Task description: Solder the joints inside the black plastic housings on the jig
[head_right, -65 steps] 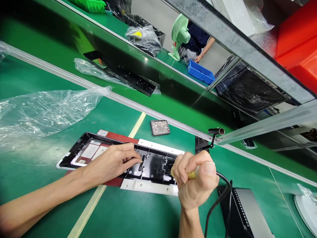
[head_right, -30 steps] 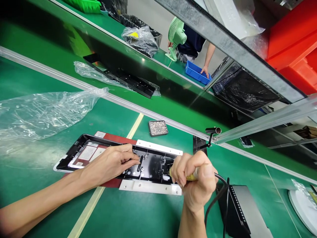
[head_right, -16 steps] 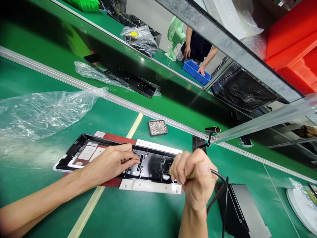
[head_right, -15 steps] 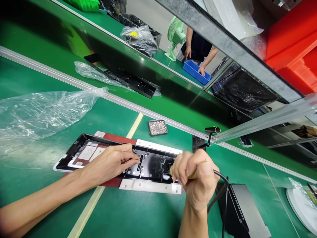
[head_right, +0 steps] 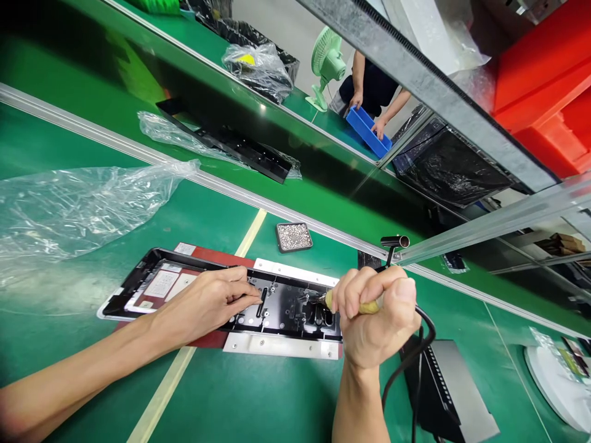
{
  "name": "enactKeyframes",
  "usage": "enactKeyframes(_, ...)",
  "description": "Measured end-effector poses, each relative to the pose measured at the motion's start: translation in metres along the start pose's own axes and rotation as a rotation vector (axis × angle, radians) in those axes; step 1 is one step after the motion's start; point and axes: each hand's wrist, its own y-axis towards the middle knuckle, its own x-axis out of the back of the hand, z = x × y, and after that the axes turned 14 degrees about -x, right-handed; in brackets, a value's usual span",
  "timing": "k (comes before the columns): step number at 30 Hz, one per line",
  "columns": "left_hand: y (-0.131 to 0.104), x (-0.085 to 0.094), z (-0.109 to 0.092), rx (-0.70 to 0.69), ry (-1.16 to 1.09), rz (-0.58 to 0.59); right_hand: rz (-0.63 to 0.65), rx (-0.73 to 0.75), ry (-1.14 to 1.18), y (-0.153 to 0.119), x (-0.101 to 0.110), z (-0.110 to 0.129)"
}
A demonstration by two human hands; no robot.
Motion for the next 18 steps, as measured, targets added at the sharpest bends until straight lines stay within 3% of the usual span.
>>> enactKeyframes(18,-0.0008,-0.0017,0.0006,-0.009,-0.007,-0.023,-0.034,-0.055,-0.021,0.0063,-0.0063,-0.0096)
